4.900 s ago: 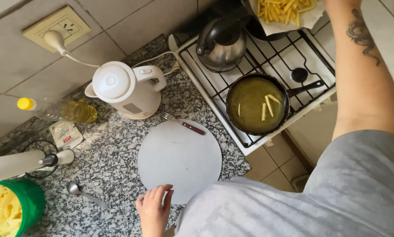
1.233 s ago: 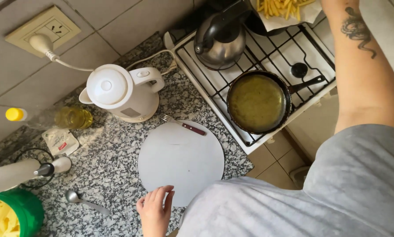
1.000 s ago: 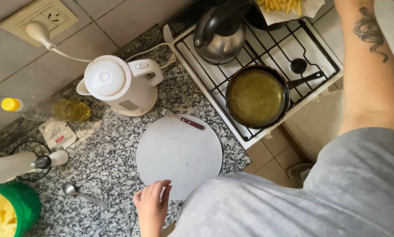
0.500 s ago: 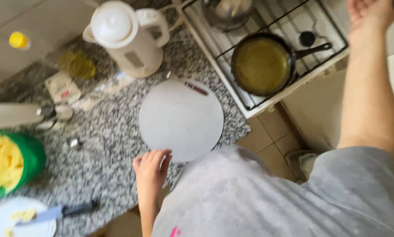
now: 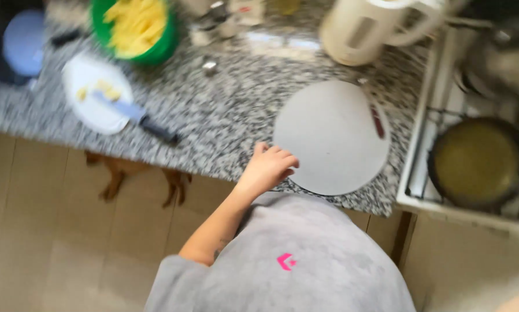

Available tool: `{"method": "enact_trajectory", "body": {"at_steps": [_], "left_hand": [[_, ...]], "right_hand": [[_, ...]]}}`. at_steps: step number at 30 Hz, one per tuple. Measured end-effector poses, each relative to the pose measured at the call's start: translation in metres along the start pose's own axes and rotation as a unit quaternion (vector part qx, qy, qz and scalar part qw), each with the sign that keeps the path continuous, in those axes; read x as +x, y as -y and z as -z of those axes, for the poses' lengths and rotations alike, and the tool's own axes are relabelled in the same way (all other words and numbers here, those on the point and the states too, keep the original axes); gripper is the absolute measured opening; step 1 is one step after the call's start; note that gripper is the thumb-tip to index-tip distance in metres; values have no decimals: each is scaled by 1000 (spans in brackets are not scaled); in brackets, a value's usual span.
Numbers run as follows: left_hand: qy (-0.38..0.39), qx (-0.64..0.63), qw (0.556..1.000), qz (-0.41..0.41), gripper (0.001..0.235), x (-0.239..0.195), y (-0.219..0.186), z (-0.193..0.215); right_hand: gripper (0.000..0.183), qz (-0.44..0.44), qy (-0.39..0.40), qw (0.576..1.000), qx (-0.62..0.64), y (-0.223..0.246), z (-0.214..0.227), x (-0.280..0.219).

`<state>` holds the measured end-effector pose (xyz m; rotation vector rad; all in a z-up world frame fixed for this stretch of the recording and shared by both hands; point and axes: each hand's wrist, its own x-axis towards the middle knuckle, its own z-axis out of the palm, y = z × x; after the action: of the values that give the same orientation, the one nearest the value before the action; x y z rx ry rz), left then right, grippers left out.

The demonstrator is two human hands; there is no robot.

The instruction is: The person fries potato strips in a pan of hot oil, using a slotted spoon to remove cooked fries and place them on a paper towel. They add more raw potato strips from a green bowl into the pan and stir them with a fork. The person also cuts a potato on a cutting board and adds the pieces to the bowl.

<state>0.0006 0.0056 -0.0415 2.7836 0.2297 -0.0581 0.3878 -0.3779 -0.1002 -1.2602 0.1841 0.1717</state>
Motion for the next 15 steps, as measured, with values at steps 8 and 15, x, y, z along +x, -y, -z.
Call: {"method": "enact_trajectory", "body": {"at_steps": [8,15], "left_hand": [[-73,0,996,60,20,-50,5,-24],[-90,-14,984,156,20,-115,35,-14]], "right_hand": [[19,-35,115,988,-101,1,-120,-83],[11,-98,270,957,-45,-91,-260,-199]]}}
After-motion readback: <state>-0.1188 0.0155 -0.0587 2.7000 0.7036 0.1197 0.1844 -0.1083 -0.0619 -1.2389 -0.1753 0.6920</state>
